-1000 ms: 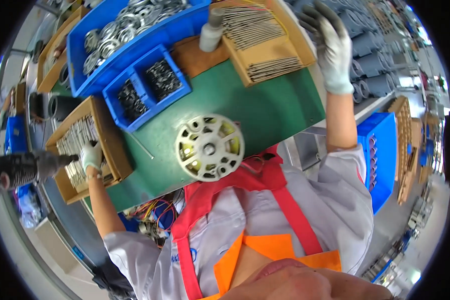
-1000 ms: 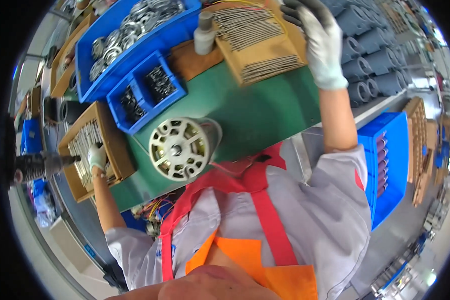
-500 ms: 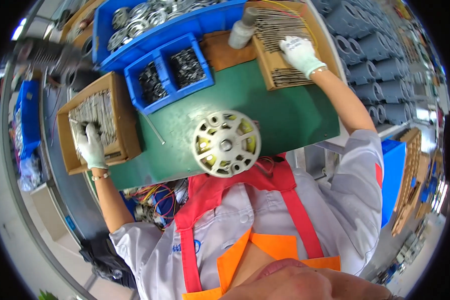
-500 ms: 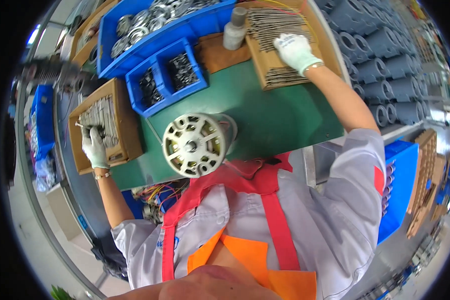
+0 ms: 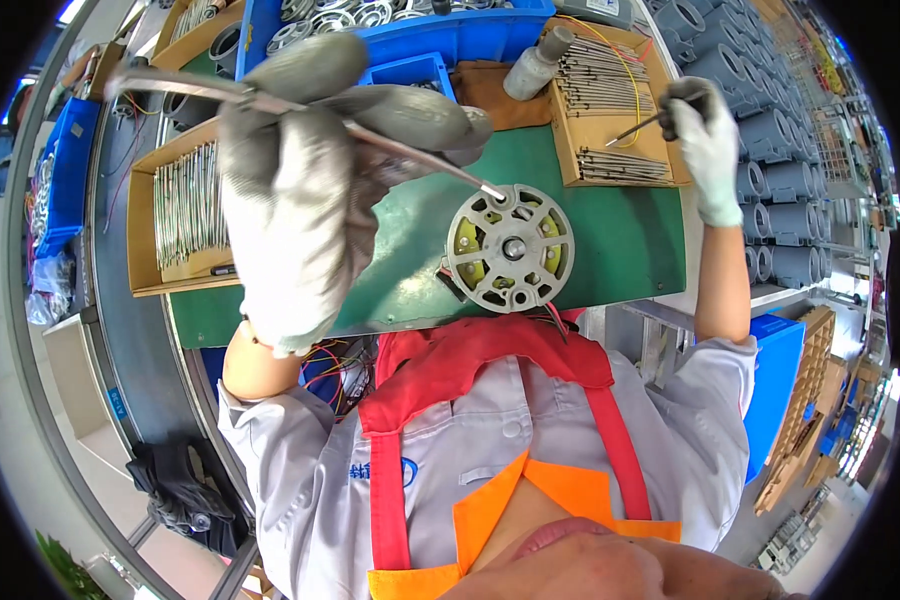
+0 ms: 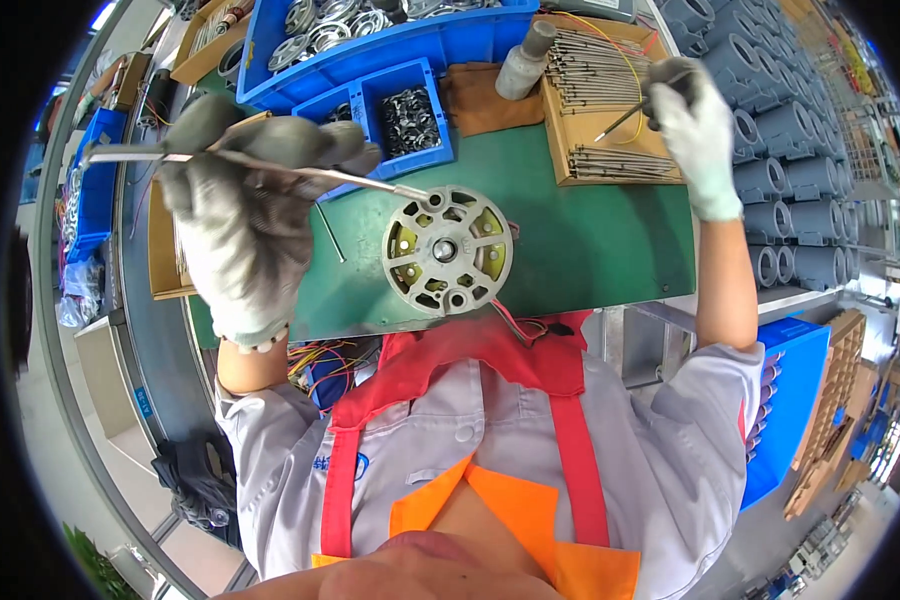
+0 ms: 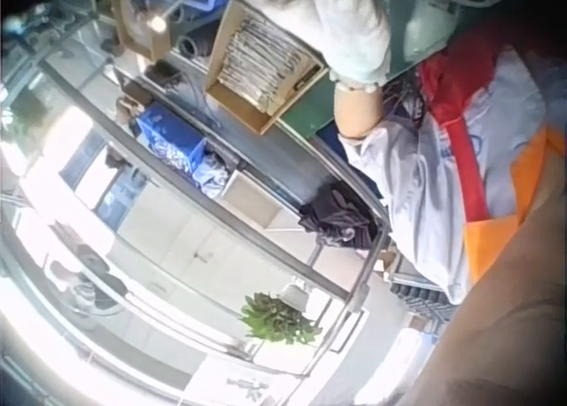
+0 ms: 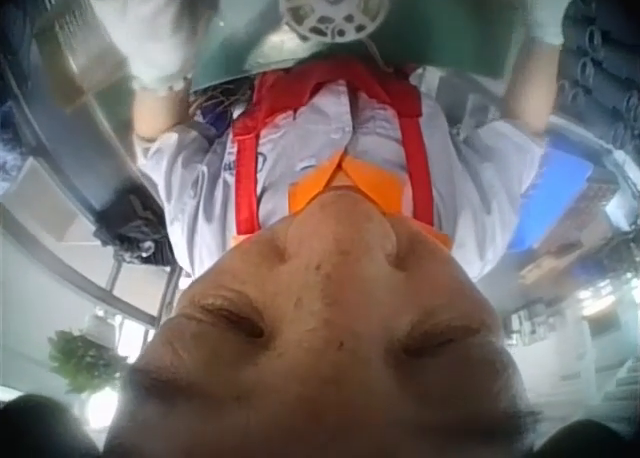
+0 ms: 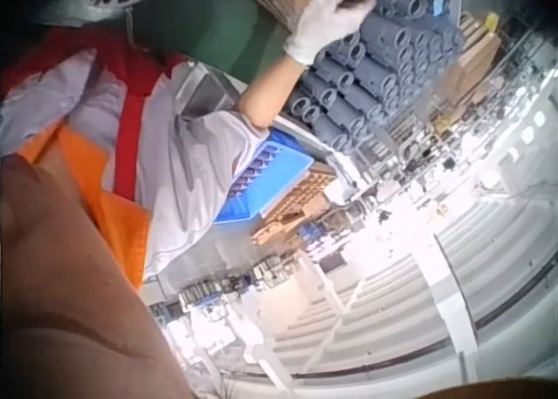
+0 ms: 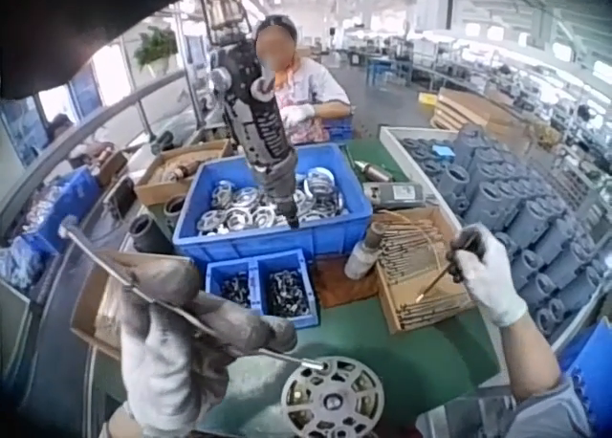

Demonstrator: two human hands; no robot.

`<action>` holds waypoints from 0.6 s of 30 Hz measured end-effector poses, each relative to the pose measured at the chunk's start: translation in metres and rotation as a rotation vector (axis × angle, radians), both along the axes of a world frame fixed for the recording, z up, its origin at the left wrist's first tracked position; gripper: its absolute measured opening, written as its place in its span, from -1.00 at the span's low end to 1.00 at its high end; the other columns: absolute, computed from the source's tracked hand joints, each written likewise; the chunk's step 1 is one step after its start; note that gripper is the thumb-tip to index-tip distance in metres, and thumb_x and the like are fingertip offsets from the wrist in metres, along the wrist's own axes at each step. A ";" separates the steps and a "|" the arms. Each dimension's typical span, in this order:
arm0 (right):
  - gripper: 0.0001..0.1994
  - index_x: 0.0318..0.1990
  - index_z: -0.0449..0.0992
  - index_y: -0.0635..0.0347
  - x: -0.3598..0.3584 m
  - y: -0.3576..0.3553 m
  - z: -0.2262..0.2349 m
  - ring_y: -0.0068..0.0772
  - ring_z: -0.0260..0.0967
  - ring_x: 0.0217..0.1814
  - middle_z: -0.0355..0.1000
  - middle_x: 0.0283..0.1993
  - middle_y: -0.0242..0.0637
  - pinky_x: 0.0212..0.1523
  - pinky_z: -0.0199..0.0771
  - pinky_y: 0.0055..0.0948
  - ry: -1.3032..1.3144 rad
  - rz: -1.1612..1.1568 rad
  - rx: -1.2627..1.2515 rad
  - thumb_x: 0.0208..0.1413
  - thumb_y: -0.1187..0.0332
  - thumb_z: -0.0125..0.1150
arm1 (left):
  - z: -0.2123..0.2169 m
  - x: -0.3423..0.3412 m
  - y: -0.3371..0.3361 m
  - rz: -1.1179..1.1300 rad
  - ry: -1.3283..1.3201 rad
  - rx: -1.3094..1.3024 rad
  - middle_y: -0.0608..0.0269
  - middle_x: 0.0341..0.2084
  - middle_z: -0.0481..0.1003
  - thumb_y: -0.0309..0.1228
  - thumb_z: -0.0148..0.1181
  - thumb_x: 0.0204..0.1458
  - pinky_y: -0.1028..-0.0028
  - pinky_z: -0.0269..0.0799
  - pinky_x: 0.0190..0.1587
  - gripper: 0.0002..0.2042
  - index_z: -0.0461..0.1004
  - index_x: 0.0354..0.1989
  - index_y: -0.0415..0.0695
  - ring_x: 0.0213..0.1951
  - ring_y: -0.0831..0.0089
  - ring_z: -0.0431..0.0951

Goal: The person assembles electric motors by inserting a motor rotor into a motor stator, then securing the motor housing and end cap with screws using an electric screwdriver.

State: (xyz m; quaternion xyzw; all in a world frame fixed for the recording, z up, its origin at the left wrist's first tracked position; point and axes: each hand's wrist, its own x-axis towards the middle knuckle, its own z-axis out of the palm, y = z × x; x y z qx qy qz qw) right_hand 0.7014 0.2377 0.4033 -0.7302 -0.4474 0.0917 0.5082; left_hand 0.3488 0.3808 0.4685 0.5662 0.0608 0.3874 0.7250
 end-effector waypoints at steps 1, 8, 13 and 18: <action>-0.86 -0.14 0.46 0.30 -0.016 -0.007 0.021 -0.57 0.43 -0.39 0.51 -0.30 -0.29 -0.34 0.47 -0.55 0.142 -0.024 0.083 0.20 0.50 0.02 | -0.004 0.008 -0.003 -0.019 -0.073 0.055 0.05 -0.25 0.50 -0.23 -0.07 0.32 -0.10 0.49 0.03 -0.64 0.22 0.24 -0.01 -0.09 -0.05 0.56; -0.81 -0.06 0.37 0.31 -0.081 -0.049 0.090 -0.29 0.45 -0.43 0.34 -0.34 -0.08 -0.56 0.54 -0.47 0.374 0.730 0.643 0.22 0.45 0.02 | 0.017 0.015 -0.008 0.020 0.138 0.260 -0.02 -0.18 0.54 -0.33 -0.10 0.34 0.15 0.57 -0.04 -0.66 0.24 0.21 -0.20 -0.17 0.13 0.62; -0.94 -0.26 0.32 0.18 -0.116 -0.038 0.095 -0.40 0.44 -0.55 0.32 -0.40 -0.22 -0.56 0.49 -0.54 0.216 0.969 0.508 0.14 0.50 0.04 | 0.029 0.032 -0.015 -0.047 0.288 0.636 0.05 -0.08 0.51 -0.47 -0.13 0.32 0.41 0.52 -0.06 -0.72 0.32 0.13 -0.28 -0.16 0.36 0.60; -0.86 -0.20 0.35 0.23 -0.122 -0.034 0.141 -0.37 0.53 -0.45 0.39 -0.38 -0.13 -0.45 0.60 -0.53 -0.002 1.029 0.169 0.11 0.49 0.15 | 0.005 0.037 -0.019 -0.117 0.466 0.566 0.13 -0.04 0.51 -0.44 -0.05 0.31 0.51 0.47 -0.03 -0.75 0.39 0.06 -0.30 -0.11 0.54 0.53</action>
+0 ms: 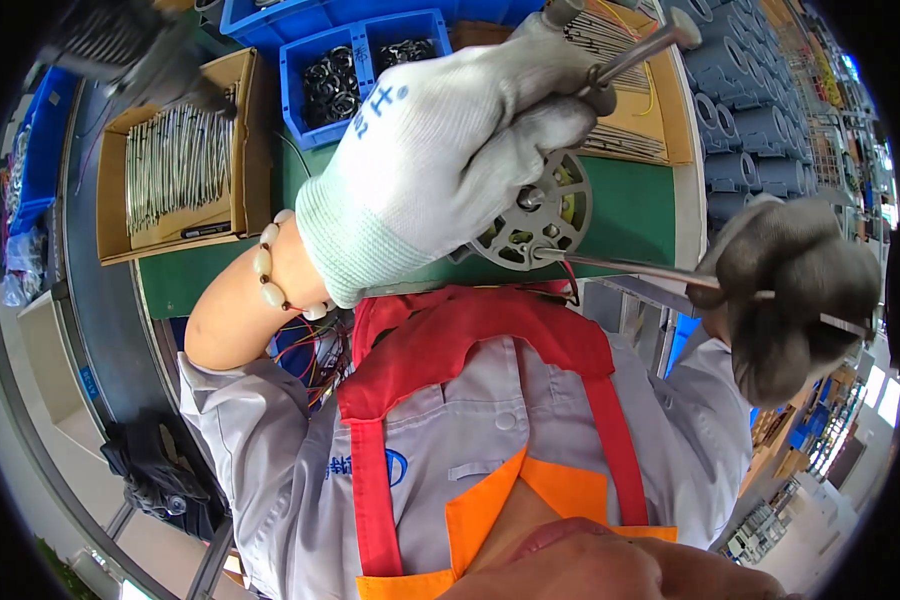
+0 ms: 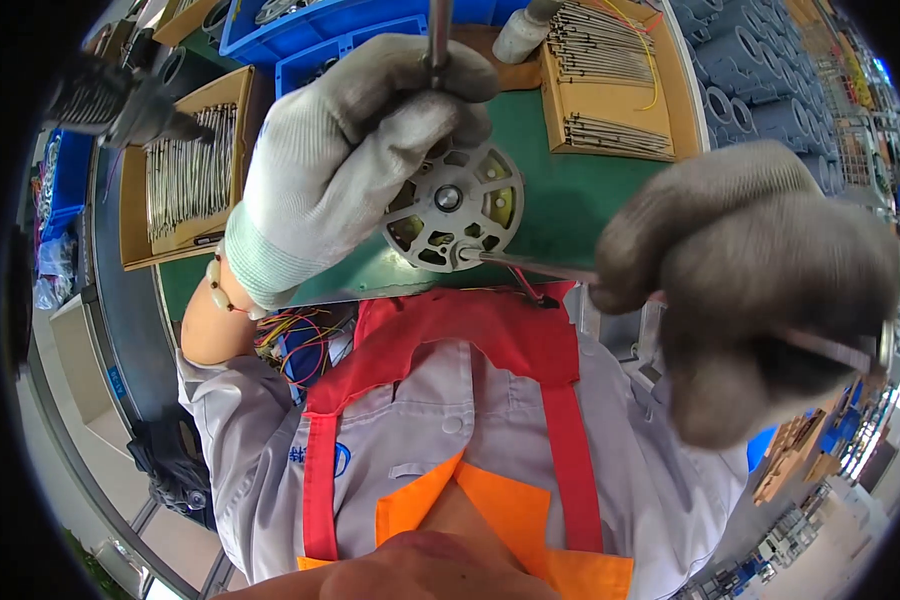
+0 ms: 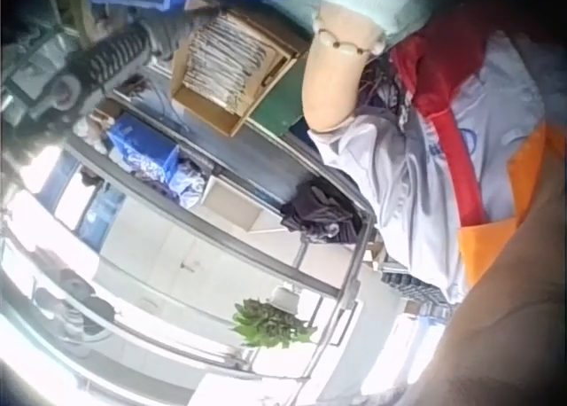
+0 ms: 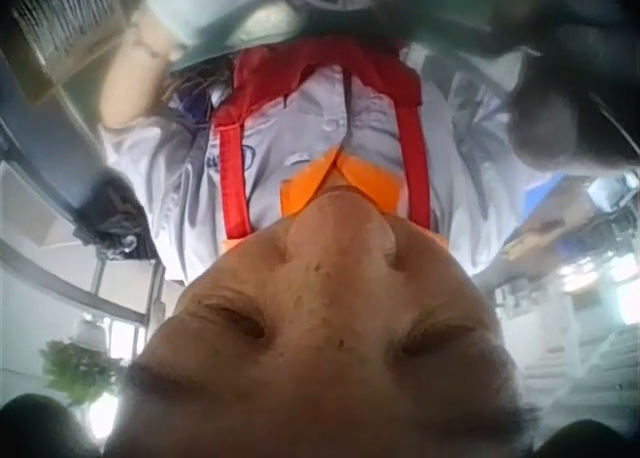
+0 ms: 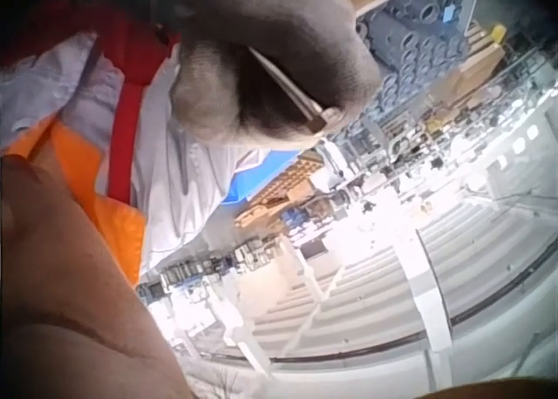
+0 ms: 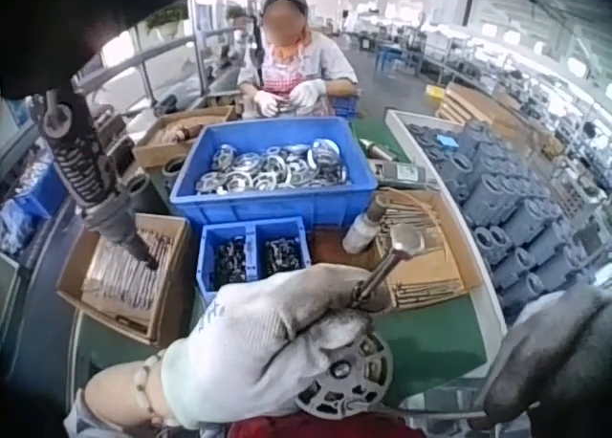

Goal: The person assembles electric motors by inserting a motor rotor into a motor stator, then securing the motor housing and end cap with screws using an electric screwdriver.

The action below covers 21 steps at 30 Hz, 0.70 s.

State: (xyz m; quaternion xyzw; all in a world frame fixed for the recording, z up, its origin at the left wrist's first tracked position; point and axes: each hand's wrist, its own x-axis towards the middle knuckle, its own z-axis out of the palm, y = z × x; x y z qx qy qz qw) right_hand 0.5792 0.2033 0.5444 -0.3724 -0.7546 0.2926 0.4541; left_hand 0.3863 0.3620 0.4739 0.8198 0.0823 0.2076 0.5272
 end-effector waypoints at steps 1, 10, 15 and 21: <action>-0.81 -0.18 0.37 0.25 -0.002 -0.001 0.004 -0.37 0.53 -0.44 0.40 -0.37 -0.10 -0.44 0.61 -0.54 -0.124 0.047 -0.034 0.09 0.48 0.23 | -0.003 -0.003 -0.001 0.000 0.059 -0.038 0.12 -0.03 0.51 -0.43 -0.04 0.30 0.50 0.45 -0.01 -0.75 0.40 0.04 -0.32 -0.09 0.54 0.52; -0.73 -0.23 0.57 0.25 -0.034 0.027 -0.018 -0.28 0.52 -0.24 0.53 -0.22 -0.11 -0.35 0.47 -0.36 -0.662 -0.013 -0.182 -0.17 0.41 0.31 | -0.045 -0.017 -0.015 0.092 -0.021 -0.336 0.01 0.03 0.48 -0.54 -0.09 0.25 0.38 0.36 0.15 -0.78 0.45 -0.07 -0.37 0.12 0.31 0.45; -0.66 -0.16 0.58 0.31 -0.013 0.028 -0.049 -0.27 0.45 -0.26 0.48 -0.17 -0.04 -0.29 0.42 -0.41 -0.368 0.123 -0.156 -0.07 0.28 0.24 | -0.068 -0.009 -0.021 0.202 -0.319 -0.214 0.00 -0.32 0.56 -0.47 0.10 0.10 0.32 0.52 -0.18 -0.77 0.51 -0.09 -0.23 -0.25 0.07 0.59; -0.79 -0.32 0.57 0.13 -0.028 0.026 -0.082 -0.38 0.35 -0.29 0.43 -0.20 -0.17 -0.44 0.32 -0.48 -0.440 -0.102 0.171 -0.10 0.27 0.38 | -0.090 0.003 -0.019 0.202 -0.520 -0.204 0.08 -0.35 0.55 -0.55 0.15 0.02 0.34 0.51 -0.23 -0.83 0.55 -0.20 -0.22 -0.28 0.12 0.58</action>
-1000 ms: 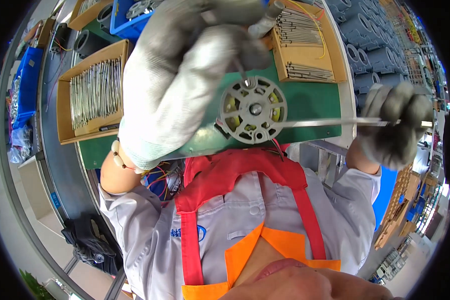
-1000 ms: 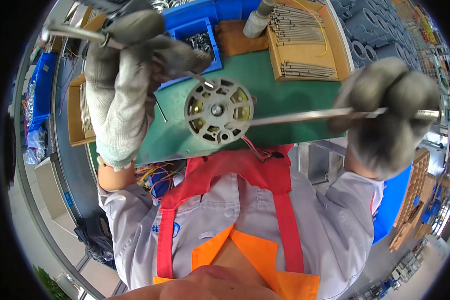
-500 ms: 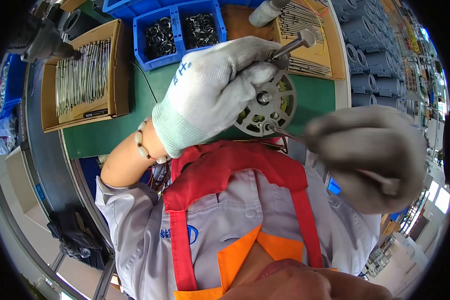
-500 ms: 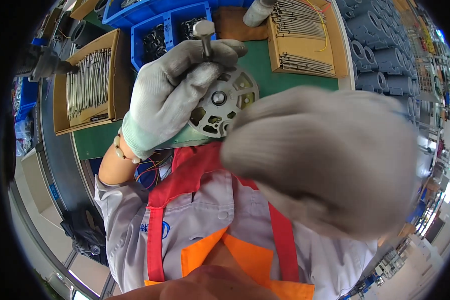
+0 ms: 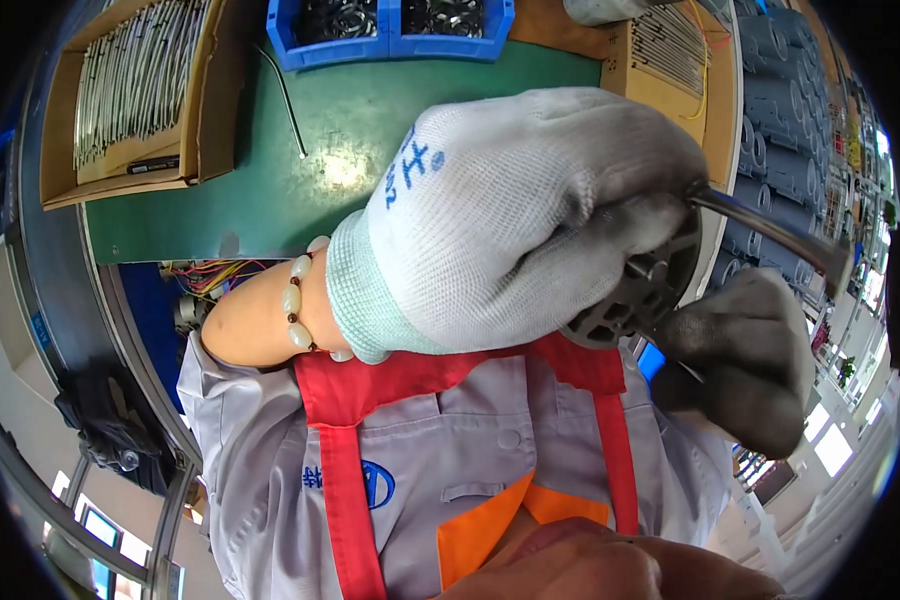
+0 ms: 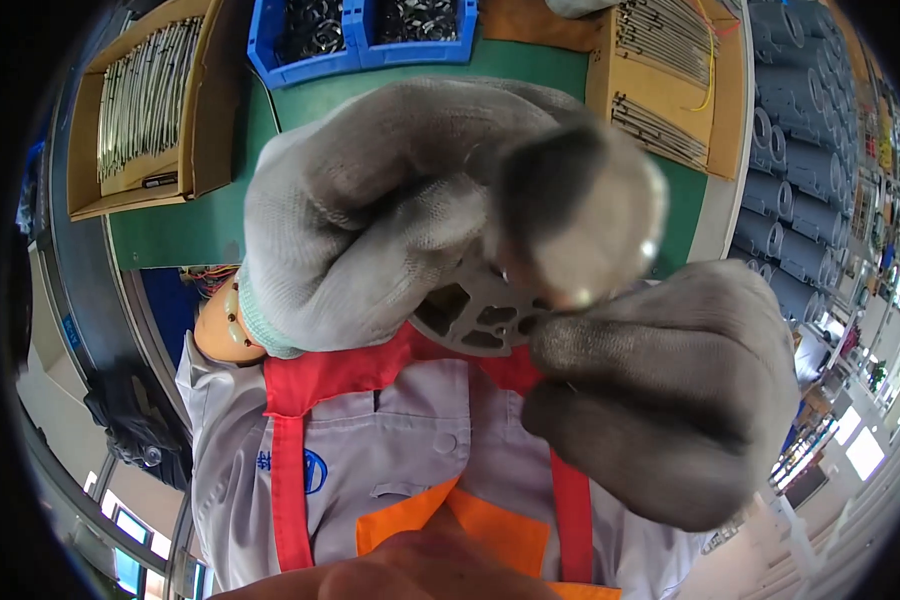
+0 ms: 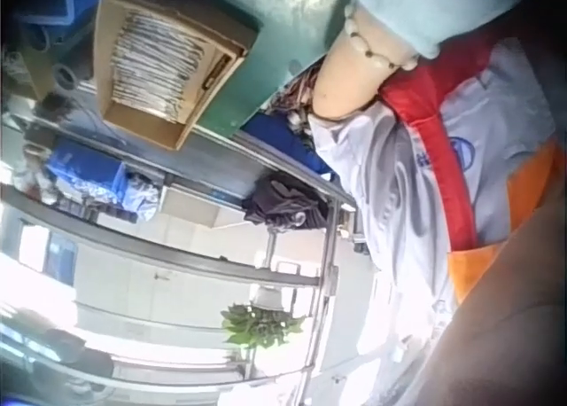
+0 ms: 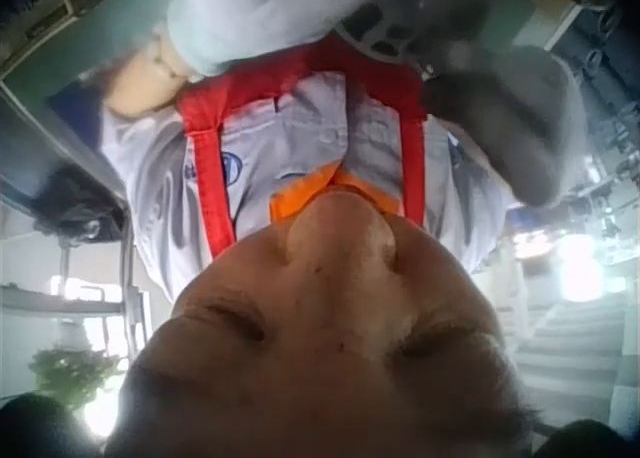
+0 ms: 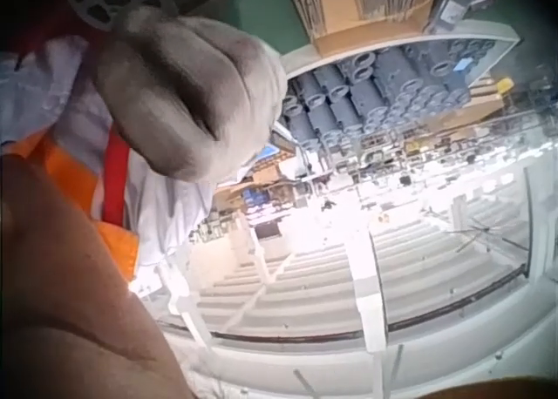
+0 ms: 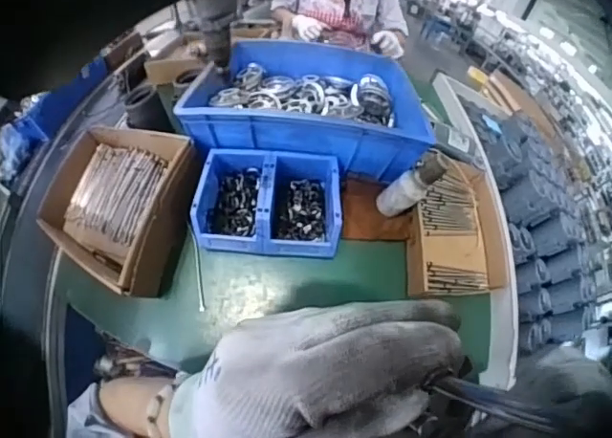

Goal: The person assembles electric motors by inserting a motor rotor into a motor stator, then securing the motor housing and end cap with screws using an electric screwdriver.

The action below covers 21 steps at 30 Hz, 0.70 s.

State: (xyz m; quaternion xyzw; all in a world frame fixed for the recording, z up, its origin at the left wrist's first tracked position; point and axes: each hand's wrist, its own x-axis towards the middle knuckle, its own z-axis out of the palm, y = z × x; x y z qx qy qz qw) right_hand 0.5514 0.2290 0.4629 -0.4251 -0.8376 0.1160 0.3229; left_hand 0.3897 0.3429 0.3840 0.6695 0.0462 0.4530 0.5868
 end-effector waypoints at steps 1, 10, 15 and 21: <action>-0.79 -0.34 0.57 0.08 -0.001 0.000 -0.006 -0.39 0.33 -0.30 0.42 -0.21 -0.21 -0.47 0.30 -0.50 -0.025 -0.024 0.089 -0.10 0.25 0.42 | -0.003 0.001 -0.007 0.006 -0.022 -0.123 0.10 -0.38 0.55 -0.56 0.15 0.03 0.41 0.51 -0.28 -0.87 0.56 -0.25 -0.22 -0.34 0.19 0.58; -0.66 -0.21 0.63 0.01 0.004 -0.007 0.017 -0.37 0.30 -0.23 0.41 -0.15 -0.33 -0.33 0.31 -0.43 -0.243 -0.044 -0.080 -0.23 0.21 0.44 | 0.008 0.002 -0.001 -0.032 -0.106 -0.131 0.14 -0.47 0.53 -0.54 0.15 0.07 0.47 0.48 -0.41 -0.90 0.57 -0.27 -0.22 -0.47 0.31 0.57; -0.61 -0.16 0.61 0.07 0.009 -0.003 0.012 -0.33 0.34 -0.20 0.42 -0.14 -0.30 -0.34 0.32 -0.42 -0.148 0.021 -0.106 -0.25 0.25 0.44 | 0.013 -0.008 -0.004 0.038 -0.013 -0.042 0.13 -0.47 0.53 -0.53 0.14 0.07 0.47 0.48 -0.41 -0.88 0.57 -0.25 -0.21 -0.48 0.32 0.57; -0.62 -0.16 0.60 0.11 0.007 -0.016 0.010 -0.33 0.36 -0.18 0.43 -0.14 -0.29 -0.37 0.33 -0.43 -0.147 -0.056 -0.083 -0.20 0.21 0.43 | 0.018 -0.008 -0.004 0.152 0.093 -0.023 0.13 -0.48 0.53 -0.51 0.14 0.08 0.46 0.48 -0.41 -0.87 0.56 -0.23 -0.20 -0.47 0.32 0.58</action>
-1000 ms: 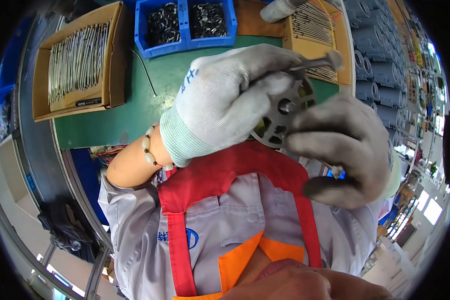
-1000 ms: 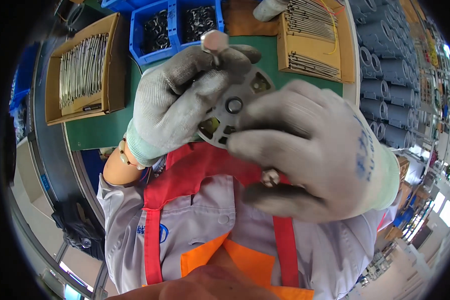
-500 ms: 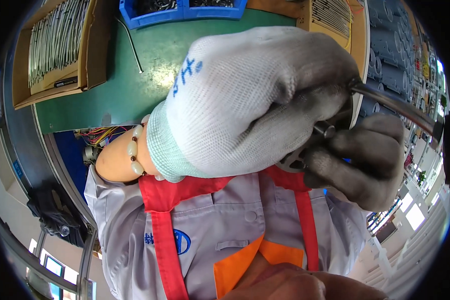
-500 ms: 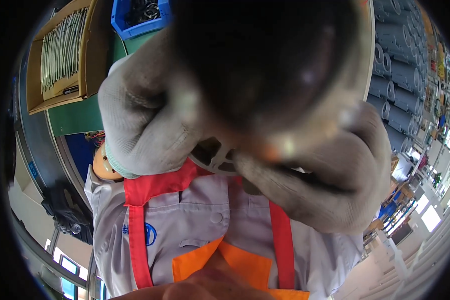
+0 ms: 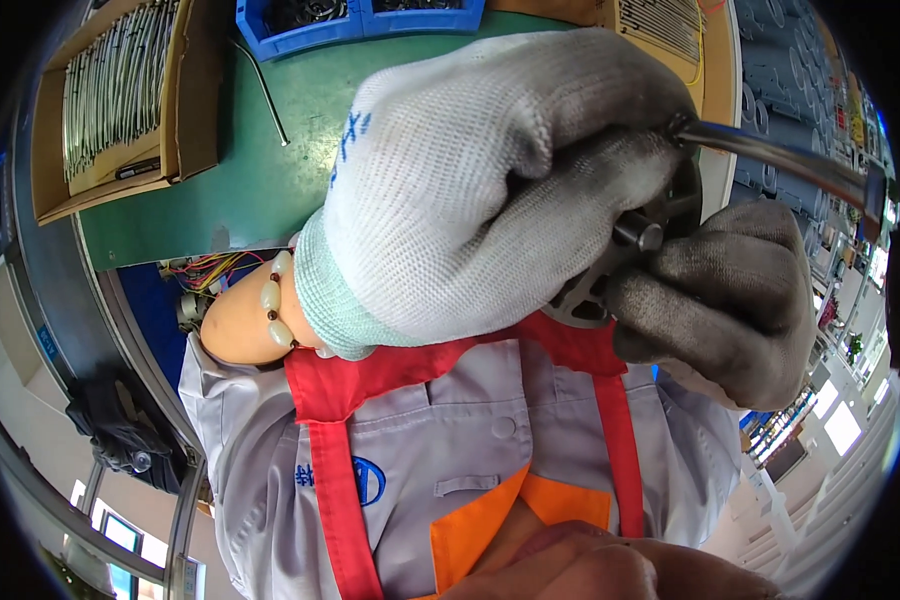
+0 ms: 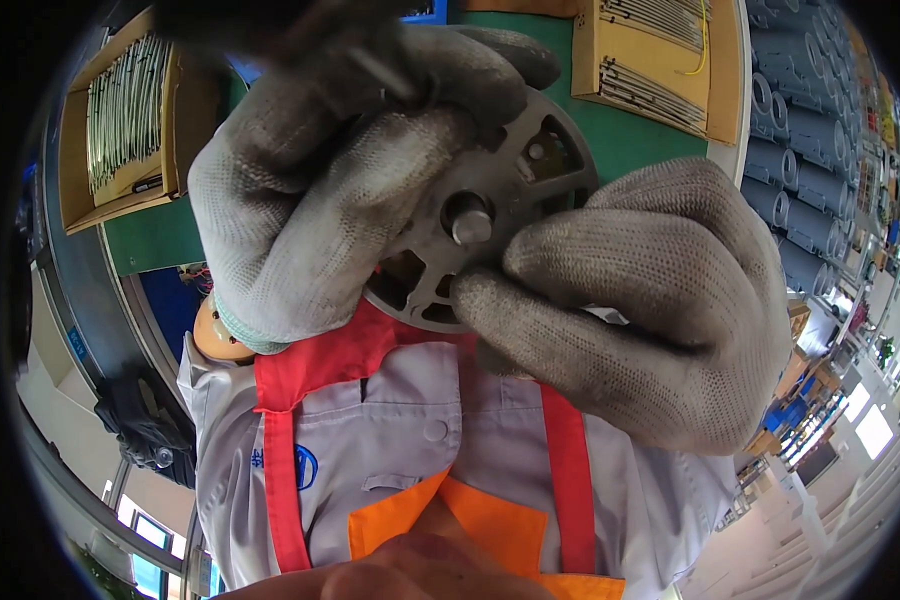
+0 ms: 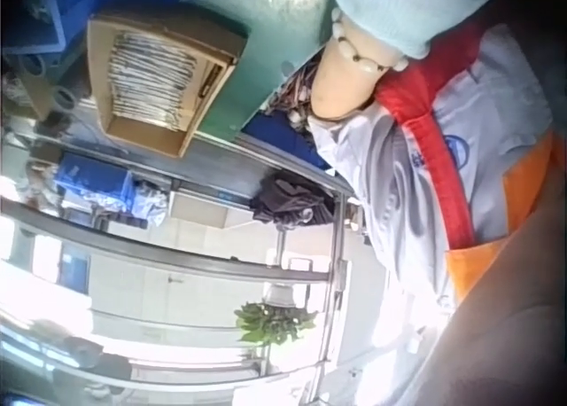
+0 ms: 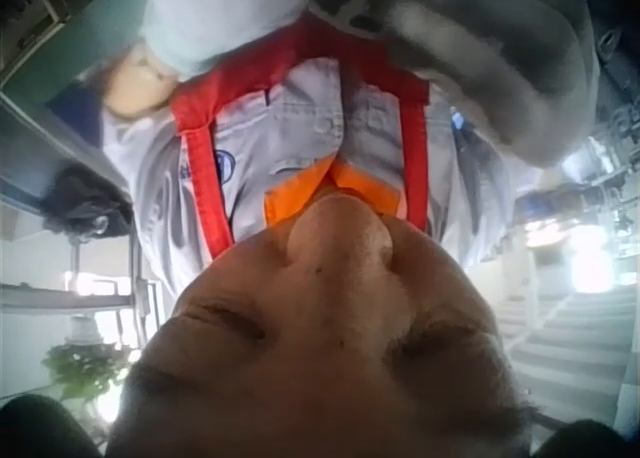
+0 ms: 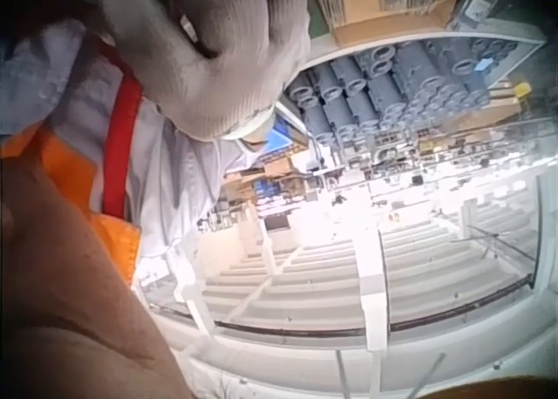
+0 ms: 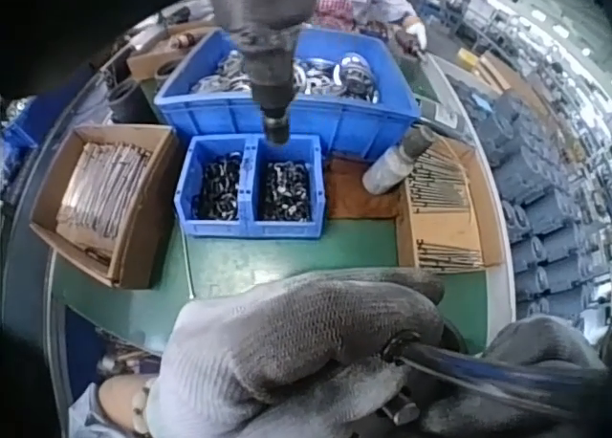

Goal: The person assembles electric motors by inserting a motor rotor into a motor stator, then securing the motor housing and end cap with screws using an electric screwdriver.

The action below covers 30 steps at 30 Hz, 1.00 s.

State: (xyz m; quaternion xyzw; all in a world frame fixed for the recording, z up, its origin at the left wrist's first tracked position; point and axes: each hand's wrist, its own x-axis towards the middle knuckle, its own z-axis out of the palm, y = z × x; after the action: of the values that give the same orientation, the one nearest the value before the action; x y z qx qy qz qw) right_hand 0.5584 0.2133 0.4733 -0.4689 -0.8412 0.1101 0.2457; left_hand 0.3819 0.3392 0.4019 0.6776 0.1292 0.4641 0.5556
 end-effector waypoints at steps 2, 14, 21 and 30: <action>-0.63 -0.17 0.60 0.12 0.003 0.007 -0.002 -0.34 0.37 -0.18 0.43 -0.15 -0.28 -0.37 0.33 -0.43 0.018 0.043 -0.005 -0.18 0.21 0.43 | 0.001 -0.004 0.000 -0.016 0.018 -0.008 0.13 -0.47 0.53 -0.51 0.13 0.07 0.45 0.49 -0.42 -0.87 0.56 -0.24 -0.20 -0.47 0.30 0.58; -0.62 -0.17 0.56 0.14 -0.002 0.008 -0.012 -0.40 0.38 -0.26 0.41 -0.20 -0.27 -0.40 0.32 -0.47 0.077 0.022 0.079 -0.15 0.18 0.42 | -0.001 -0.003 0.002 0.015 -0.012 -0.013 0.13 -0.48 0.53 -0.50 0.15 0.05 0.45 0.49 -0.42 -0.88 0.57 -0.26 -0.19 -0.47 0.28 0.58; -0.63 -0.18 0.56 0.14 0.001 0.005 -0.006 -0.38 0.38 -0.27 0.40 -0.19 -0.27 -0.39 0.34 -0.45 0.029 0.028 0.041 -0.13 0.17 0.42 | -0.004 0.000 0.001 0.037 -0.033 0.009 0.12 -0.48 0.53 -0.51 0.15 0.05 0.45 0.49 -0.42 -0.88 0.56 -0.25 -0.20 -0.47 0.28 0.59; -0.62 -0.18 0.59 0.12 -0.002 0.002 -0.002 -0.35 0.37 -0.24 0.41 -0.18 -0.30 -0.39 0.33 -0.46 0.017 0.009 0.019 -0.17 0.16 0.43 | -0.008 0.005 -0.001 -0.083 -0.101 -0.003 0.12 -0.51 0.51 -0.51 0.16 0.04 0.43 0.49 -0.43 -0.88 0.56 -0.26 -0.21 -0.49 0.27 0.57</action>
State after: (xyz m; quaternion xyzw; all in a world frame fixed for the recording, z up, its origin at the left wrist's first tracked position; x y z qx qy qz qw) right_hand 0.5559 0.2150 0.4713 -0.4620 -0.8421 0.1068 0.2569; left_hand 0.3868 0.3384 0.3936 0.6572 0.0734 0.4742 0.5813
